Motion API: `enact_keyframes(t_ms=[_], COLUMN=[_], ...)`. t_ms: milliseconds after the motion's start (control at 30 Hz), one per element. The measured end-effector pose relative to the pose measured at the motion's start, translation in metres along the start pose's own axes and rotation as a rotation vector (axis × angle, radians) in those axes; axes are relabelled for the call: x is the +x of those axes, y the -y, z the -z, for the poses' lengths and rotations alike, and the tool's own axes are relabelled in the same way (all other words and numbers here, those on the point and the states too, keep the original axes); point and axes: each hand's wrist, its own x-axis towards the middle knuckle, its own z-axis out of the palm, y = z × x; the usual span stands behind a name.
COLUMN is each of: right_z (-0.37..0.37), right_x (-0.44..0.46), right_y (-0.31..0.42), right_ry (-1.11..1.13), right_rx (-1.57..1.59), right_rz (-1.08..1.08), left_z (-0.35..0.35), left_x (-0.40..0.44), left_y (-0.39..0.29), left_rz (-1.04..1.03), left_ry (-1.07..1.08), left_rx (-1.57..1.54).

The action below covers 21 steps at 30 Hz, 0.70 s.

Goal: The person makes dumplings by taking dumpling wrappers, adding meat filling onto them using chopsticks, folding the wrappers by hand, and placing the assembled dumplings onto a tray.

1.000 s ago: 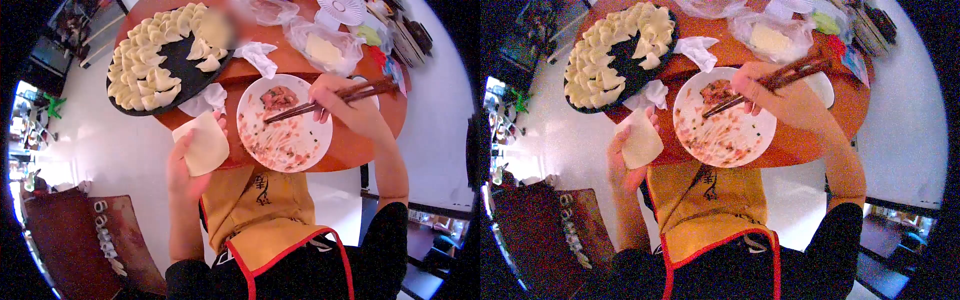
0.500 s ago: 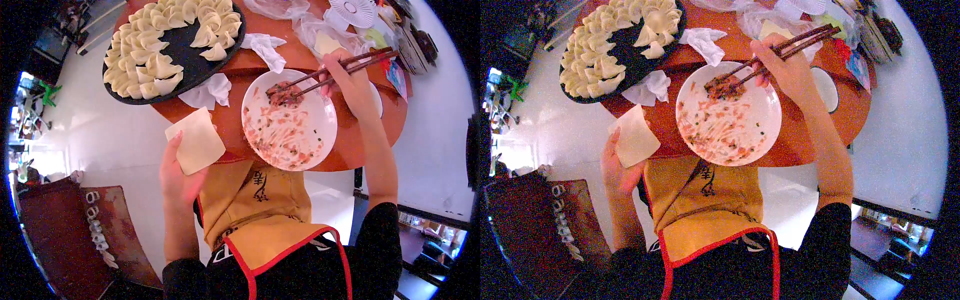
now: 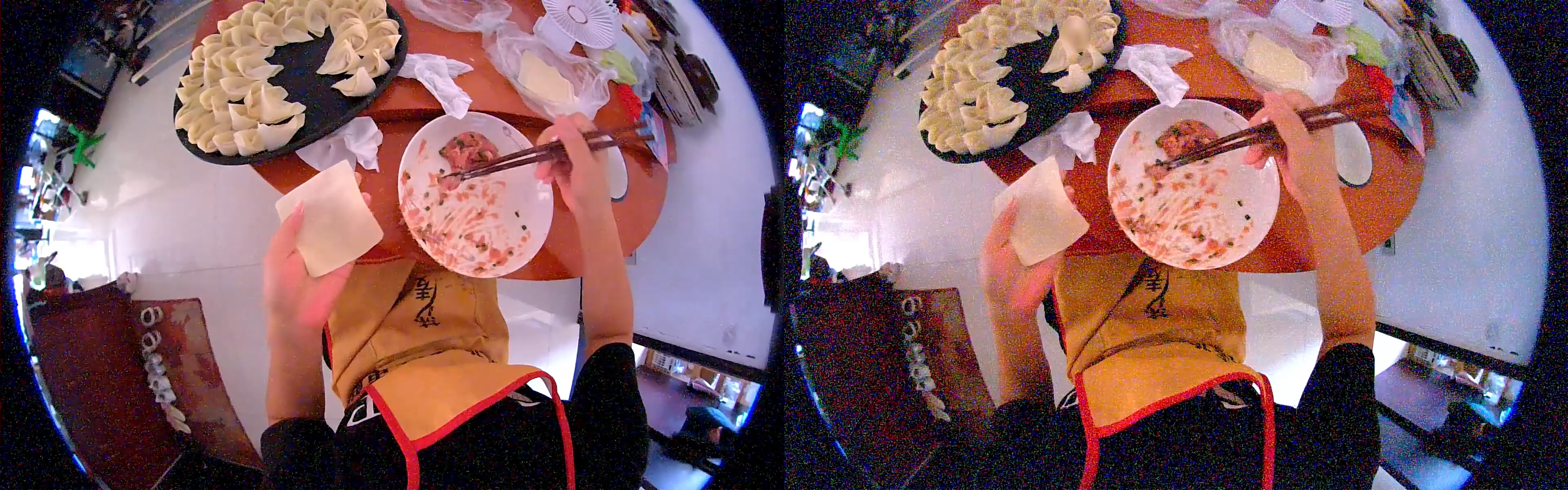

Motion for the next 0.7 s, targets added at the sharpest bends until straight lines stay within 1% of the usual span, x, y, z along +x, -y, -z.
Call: enact_keyframes(t_ms=[67, 100, 167, 233, 333, 367, 433, 467, 633, 700], right_z=[0.006, 0.001, -0.016, -0.032, -0.018, -0.017, -0.02, -0.014, 0.001, 0.009], right_x=[-0.006, -0.012, -0.03, -0.047, -0.06, -0.06, -0.061, -0.064, -0.078, -0.083], right_y=[0.002, 0.006, 0.02, 0.024, 0.0, -0.005, -0.004, -0.002, 0.011, 0.024], right_ry=[-0.046, -0.042, -0.159, -0.054, 0.262, 0.318, 0.381, 0.43, 0.43, 0.255], right_rx=[0.139, 0.143, 0.17, 0.027, -0.27, -0.358, -0.467, -0.503, -0.435, -0.469], right_rz=[0.089, 0.092, 0.303, 0.588, 0.965, 1.145, 1.212, 1.197, 1.128, 1.029], left_z=[-0.009, -0.016, -0.026, -0.035, -0.057, -0.061, -0.064, -0.064, -0.063, -0.063], left_x=[0.002, 0.003, 0.011, 0.022, 0.028, 0.03, 0.032, 0.036, 0.044, 0.048], left_y=[0.005, 0.008, 0.017, 0.025, 0.032, 0.033, 0.034, 0.035, 0.032, 0.031], left_rz=[-0.008, -0.001, -0.005, 0.139, 0.16, 0.174, 0.172, 0.15, 0.099, 0.069], left_ry=[0.033, 0.034, 0.034, 0.194, 0.153, 0.121, 0.133, 0.141, 0.172, 0.225], left_rx=[-0.002, -0.014, -0.023, -0.122, -0.129, -0.145, -0.155, -0.142, -0.104, -0.078])
